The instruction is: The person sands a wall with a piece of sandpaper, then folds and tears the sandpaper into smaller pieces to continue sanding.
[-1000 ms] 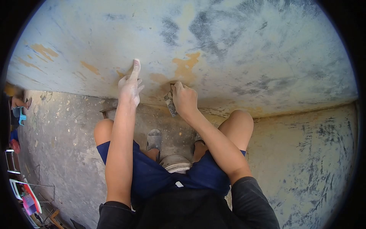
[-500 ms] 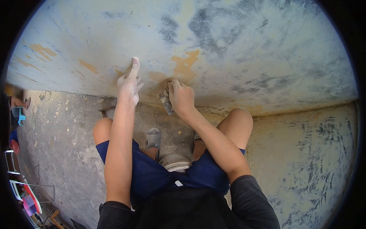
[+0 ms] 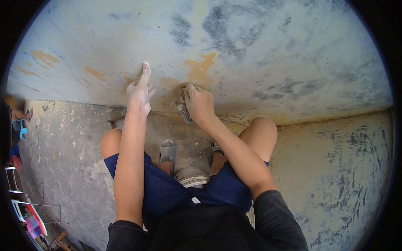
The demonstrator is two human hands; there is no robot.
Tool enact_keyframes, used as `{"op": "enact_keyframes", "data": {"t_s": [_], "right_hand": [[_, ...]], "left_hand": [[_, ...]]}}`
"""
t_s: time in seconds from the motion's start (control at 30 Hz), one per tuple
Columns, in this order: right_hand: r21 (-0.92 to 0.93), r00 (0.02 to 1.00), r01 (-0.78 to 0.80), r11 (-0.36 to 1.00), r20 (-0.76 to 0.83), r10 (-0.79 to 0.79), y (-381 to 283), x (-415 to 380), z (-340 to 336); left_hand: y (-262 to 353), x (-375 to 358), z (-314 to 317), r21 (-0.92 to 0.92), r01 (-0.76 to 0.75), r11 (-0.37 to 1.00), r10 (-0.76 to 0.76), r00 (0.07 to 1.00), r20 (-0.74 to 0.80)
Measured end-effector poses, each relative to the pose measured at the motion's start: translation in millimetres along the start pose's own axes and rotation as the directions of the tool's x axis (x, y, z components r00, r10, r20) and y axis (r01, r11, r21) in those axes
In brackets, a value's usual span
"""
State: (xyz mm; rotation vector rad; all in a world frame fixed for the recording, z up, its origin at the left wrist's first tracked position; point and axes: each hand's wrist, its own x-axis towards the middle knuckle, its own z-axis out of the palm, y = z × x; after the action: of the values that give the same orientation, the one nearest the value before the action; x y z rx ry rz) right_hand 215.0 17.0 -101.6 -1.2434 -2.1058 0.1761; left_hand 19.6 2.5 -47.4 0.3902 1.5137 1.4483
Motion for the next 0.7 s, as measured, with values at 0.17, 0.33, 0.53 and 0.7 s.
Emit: {"op": "enact_keyframes", "data": {"t_s": [0.17, 0.33, 0.53, 0.7], "right_hand": [[-0.020, 1.000, -0.002, 1.000, -0.019, 0.002, -4.1, -0.6, 0.4], [-0.021, 0.999, -0.023, 1.000, -0.035, 0.022, -5.0, 2.6, -1.7], [0.003, 0.999, -0.023, 1.000, -0.037, 0.023, -6.3, 1.8, -2.1], [-0.023, 1.000, 0.004, 1.000, -0.006, -0.004, -8.1, 4.8, 4.4]], "left_hand": [[1.0, -1.8, -0.4, 0.007, 0.004, 1.000, -0.004, 1.000, 0.017], [1.9, -2.4, 0.3, 0.001, -0.003, 1.000, 0.003, 1.000, 0.014], [2.0, -2.9, 0.3, 0.006, -0.017, 1.000, 0.017, 1.000, 0.023], [-0.7, -1.0, 2.8, 0.000, 0.004, 1.000, -0.004, 1.000, -0.006]]}}
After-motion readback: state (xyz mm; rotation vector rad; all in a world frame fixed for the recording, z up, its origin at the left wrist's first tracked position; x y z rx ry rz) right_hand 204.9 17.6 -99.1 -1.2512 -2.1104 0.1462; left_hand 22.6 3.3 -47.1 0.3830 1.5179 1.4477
